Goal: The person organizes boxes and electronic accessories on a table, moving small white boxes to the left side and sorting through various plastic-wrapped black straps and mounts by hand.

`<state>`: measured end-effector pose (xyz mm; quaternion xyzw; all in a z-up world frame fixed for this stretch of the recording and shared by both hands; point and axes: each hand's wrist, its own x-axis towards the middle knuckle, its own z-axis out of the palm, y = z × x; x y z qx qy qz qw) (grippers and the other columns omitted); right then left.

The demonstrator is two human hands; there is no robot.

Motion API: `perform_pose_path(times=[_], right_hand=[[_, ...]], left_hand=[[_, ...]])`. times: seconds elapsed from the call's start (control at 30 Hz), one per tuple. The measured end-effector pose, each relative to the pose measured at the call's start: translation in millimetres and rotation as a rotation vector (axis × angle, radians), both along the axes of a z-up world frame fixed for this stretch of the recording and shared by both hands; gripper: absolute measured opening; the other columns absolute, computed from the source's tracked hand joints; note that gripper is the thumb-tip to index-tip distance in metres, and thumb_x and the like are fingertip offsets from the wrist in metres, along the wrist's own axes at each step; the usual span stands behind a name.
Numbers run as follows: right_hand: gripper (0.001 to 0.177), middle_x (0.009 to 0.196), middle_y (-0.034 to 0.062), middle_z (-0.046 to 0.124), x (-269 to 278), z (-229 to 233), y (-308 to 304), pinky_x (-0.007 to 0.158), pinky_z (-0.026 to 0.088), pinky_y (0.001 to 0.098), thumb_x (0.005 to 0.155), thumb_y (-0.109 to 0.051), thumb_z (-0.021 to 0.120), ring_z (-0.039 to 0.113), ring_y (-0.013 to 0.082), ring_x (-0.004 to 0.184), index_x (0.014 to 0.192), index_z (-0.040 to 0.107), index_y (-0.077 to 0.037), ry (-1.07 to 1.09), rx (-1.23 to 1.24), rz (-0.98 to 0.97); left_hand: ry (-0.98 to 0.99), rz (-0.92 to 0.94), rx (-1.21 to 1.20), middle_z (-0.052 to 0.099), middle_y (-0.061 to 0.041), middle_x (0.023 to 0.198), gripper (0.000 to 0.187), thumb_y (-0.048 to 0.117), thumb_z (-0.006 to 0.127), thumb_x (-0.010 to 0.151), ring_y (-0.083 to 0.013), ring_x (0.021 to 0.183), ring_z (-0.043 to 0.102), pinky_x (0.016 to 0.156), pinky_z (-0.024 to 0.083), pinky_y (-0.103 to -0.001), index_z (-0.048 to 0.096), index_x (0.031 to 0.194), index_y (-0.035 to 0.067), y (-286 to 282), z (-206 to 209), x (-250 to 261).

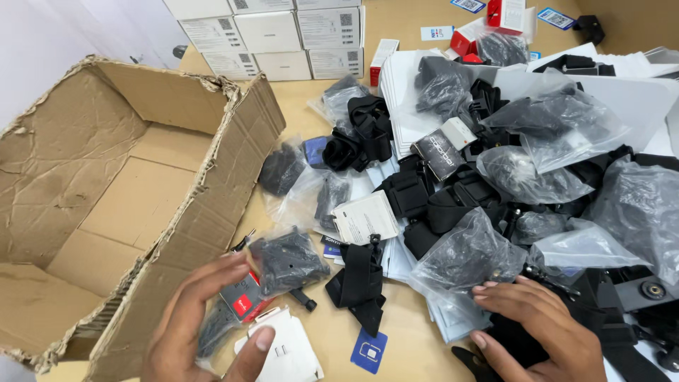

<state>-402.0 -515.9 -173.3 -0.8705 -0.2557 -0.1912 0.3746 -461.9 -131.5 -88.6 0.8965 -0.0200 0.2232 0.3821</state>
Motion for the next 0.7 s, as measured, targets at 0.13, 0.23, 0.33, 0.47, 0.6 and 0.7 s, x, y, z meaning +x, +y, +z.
perform_pose_path(times=[0.13,0.23,0.33,0.47,0.6,0.7], right_hand=[[0.029,0.107,0.0022,0.078,-4.6,10.5,4.8,0.116,0.042,0.0444,0.074,-0.018,0.081,0.070,0.0204,0.118,0.101,0.076,-0.011,-0.028,-0.024,0.007],[0.018,0.097,0.0028,0.080,-8.0,10.9,12.8,0.114,0.046,0.0441,0.071,-0.011,0.080,0.074,0.0207,0.113,0.089,0.077,-0.010,0.006,0.033,-0.075],[0.010,0.095,0.0028,0.078,-11.3,9.3,23.3,0.113,0.049,0.0426,0.078,-0.007,0.076,0.074,0.0215,0.114,0.087,0.074,-0.009,-0.071,0.068,-0.123],[0.008,0.095,0.0032,0.077,-17.1,9.6,29.6,0.112,0.047,0.0435,0.079,-0.008,0.076,0.073,0.0230,0.114,0.087,0.073,-0.008,-0.128,0.055,-0.154],[0.012,0.100,0.0033,0.077,-21.5,13.7,28.1,0.113,0.042,0.0450,0.080,-0.010,0.073,0.070,0.0249,0.119,0.092,0.074,-0.009,-0.118,0.017,-0.093],[0.017,0.105,0.0043,0.077,-22.9,17.8,23.8,0.114,0.038,0.0470,0.078,-0.012,0.071,0.067,0.0259,0.122,0.095,0.074,-0.008,-0.128,-0.013,-0.041]], left_hand=[[-0.116,0.258,0.370,0.060,-0.023,0.138,0.094,0.058,0.081,0.059,-0.0393,0.135,0.055,0.114,0.040,-0.048,0.061,0.133,0.003,34.0,-113.3,-50.8],[-0.121,0.354,0.479,0.056,-0.023,0.146,0.067,0.031,0.059,0.082,-0.0398,0.136,0.053,0.116,0.042,-0.052,0.057,0.143,0.004,66.0,-161.6,-57.3],[-0.013,0.350,0.461,0.042,-0.029,0.153,0.131,0.070,0.078,0.044,-0.0483,0.141,0.042,0.113,0.036,-0.060,0.045,0.150,0.002,43.2,-164.3,-65.9],[0.166,0.255,0.456,0.035,-0.027,0.153,0.153,0.073,0.094,0.030,-0.0569,0.139,0.025,0.107,0.027,-0.070,0.032,0.152,0.004,-3.5,-123.9,-42.2],[0.279,0.319,0.332,0.038,-0.026,0.150,0.145,0.061,0.102,0.033,-0.0506,0.136,0.032,0.107,0.027,-0.067,0.036,0.153,0.012,-53.1,-98.5,-21.9],[0.247,0.186,0.178,0.045,-0.022,0.141,0.139,0.057,0.100,0.037,-0.0449,0.129,0.041,0.107,0.031,-0.063,0.036,0.152,0.012,-86.4,-102.3,-18.4]])
